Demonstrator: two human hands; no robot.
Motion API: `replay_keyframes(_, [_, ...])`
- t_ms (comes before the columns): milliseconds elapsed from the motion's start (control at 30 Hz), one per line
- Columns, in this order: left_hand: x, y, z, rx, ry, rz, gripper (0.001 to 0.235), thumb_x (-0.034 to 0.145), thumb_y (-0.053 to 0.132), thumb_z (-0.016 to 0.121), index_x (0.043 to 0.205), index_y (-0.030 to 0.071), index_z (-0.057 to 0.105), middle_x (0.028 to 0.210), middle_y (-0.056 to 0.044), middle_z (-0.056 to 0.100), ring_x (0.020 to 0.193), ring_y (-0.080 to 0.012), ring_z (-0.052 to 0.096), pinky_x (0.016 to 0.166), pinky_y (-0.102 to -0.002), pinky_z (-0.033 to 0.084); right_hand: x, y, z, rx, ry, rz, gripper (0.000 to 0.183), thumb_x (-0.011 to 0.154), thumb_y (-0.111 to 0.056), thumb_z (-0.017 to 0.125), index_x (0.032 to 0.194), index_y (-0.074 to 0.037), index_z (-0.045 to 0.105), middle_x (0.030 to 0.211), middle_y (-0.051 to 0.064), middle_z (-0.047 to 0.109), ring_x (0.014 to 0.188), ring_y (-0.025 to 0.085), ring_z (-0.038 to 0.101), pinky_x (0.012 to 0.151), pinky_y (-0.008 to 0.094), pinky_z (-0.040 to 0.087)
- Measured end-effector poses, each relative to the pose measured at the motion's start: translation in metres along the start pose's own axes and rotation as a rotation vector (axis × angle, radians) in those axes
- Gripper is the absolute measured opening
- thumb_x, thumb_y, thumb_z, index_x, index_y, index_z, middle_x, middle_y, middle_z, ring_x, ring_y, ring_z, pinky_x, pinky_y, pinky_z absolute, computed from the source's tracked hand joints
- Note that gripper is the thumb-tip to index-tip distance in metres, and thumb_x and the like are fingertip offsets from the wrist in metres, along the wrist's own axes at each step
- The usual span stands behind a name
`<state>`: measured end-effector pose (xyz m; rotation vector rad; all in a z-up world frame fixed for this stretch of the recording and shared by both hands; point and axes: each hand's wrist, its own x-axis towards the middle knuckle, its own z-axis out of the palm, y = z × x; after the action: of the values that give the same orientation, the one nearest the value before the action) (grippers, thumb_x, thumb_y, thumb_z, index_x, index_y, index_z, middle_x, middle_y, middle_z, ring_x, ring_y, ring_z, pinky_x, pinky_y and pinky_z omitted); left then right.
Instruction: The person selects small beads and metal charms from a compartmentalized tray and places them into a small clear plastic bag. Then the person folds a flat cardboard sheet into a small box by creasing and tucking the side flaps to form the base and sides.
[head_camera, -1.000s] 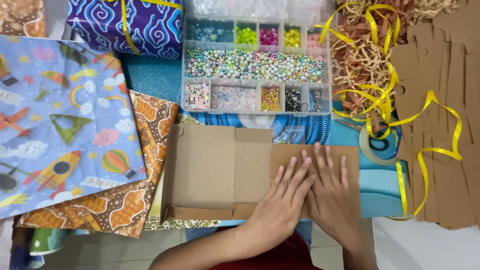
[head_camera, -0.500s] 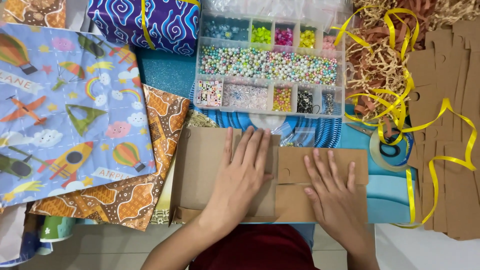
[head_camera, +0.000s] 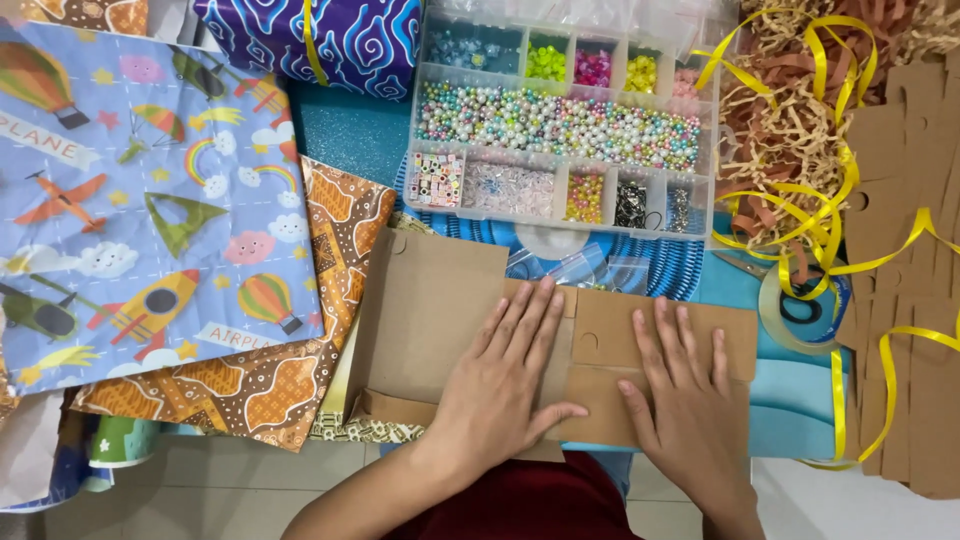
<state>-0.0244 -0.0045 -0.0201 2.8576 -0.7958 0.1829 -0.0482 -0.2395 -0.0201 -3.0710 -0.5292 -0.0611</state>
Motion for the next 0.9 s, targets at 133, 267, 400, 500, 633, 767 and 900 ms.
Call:
replay_keyframes(133, [0.0,0.008,-0.001,0.1,-0.032,-0.039,0.116,0.091,0.087,0.034,0.163,-0.002,0.015,0.17,-0.021,0.017,0.159,-0.0338,0.015,0.131,-0.044,0.011,0.0,0.0,0.001,0.048,-0.014,-0.003,0.07,0.105,-0.046,0.03,0.166,-0.013,0.022,0.173,0.012,0.022,0.16,0.03,0.018,0.128,0.053,0.011])
replay_keyframes(267, [-0.002,0.007,0.0,0.193,0.001,-0.016,0.064,0.11,0.037,0.03,0.159,-0.005,0.029,0.162,-0.031,0.031,0.154,-0.045,0.027,0.131,-0.053,0.016,0.001,0.0,0.0,0.046,-0.019,0.0,0.071,0.104,-0.047,0.031,0.166,-0.014,0.022,0.173,0.011,0.022,0.16,0.029,0.018,0.127,0.054,0.013])
replay_keyframes(400, [0.013,-0.023,-0.004,0.218,-0.006,-0.054,0.056,0.1,0.015,0.036,0.154,0.0,0.041,0.165,-0.021,0.035,0.15,-0.0338,0.038,0.129,-0.054,0.019,0.0,0.001,0.001,0.011,-0.022,-0.009,0.07,0.105,-0.048,0.029,0.166,-0.014,0.023,0.173,0.01,0.023,0.16,0.028,0.018,0.128,0.052,0.013])
replay_keyframes(500, [0.017,-0.038,-0.015,0.412,-0.047,-0.245,0.069,0.099,0.016,0.04,0.164,0.004,0.022,0.169,-0.018,0.027,0.154,-0.0393,0.03,0.128,-0.056,0.018,0.0,0.002,0.002,0.051,-0.032,0.0,0.071,0.103,-0.047,0.032,0.165,-0.013,0.023,0.173,0.01,0.02,0.16,0.029,0.017,0.127,0.054,0.012])
replay_keyframes(633, [0.016,-0.044,-0.021,0.452,-0.025,-0.174,0.061,0.098,0.013,0.046,0.158,0.006,0.037,0.155,-0.014,0.047,0.147,-0.0318,0.043,0.128,-0.057,0.021,-0.001,0.002,0.003,0.058,-0.021,0.005,0.071,0.103,-0.047,0.033,0.165,-0.013,0.023,0.173,0.01,0.021,0.16,0.029,0.017,0.127,0.054,0.012])
replay_keyframes(767, [0.014,-0.052,-0.01,0.411,-0.078,-0.157,0.069,0.094,0.014,0.052,0.16,0.011,0.032,0.171,-0.017,0.02,0.147,-0.0385,0.041,0.127,-0.059,0.019,-0.002,0.003,0.005,0.04,-0.02,0.008,0.072,0.102,-0.047,0.034,0.166,-0.014,0.023,0.173,0.009,0.021,0.16,0.029,0.018,0.126,0.054,0.013])
replay_keyframes(900, [0.01,-0.064,-0.008,0.305,0.127,-0.178,0.057,0.094,0.0,0.05,0.151,0.006,0.048,0.136,-0.014,0.053,0.12,-0.0285,0.057,0.126,-0.055,0.028,-0.001,0.003,0.004,0.059,-0.003,-0.004,0.072,0.102,-0.045,0.034,0.166,-0.015,0.021,0.173,0.009,0.02,0.16,0.029,0.017,0.126,0.054,0.012])
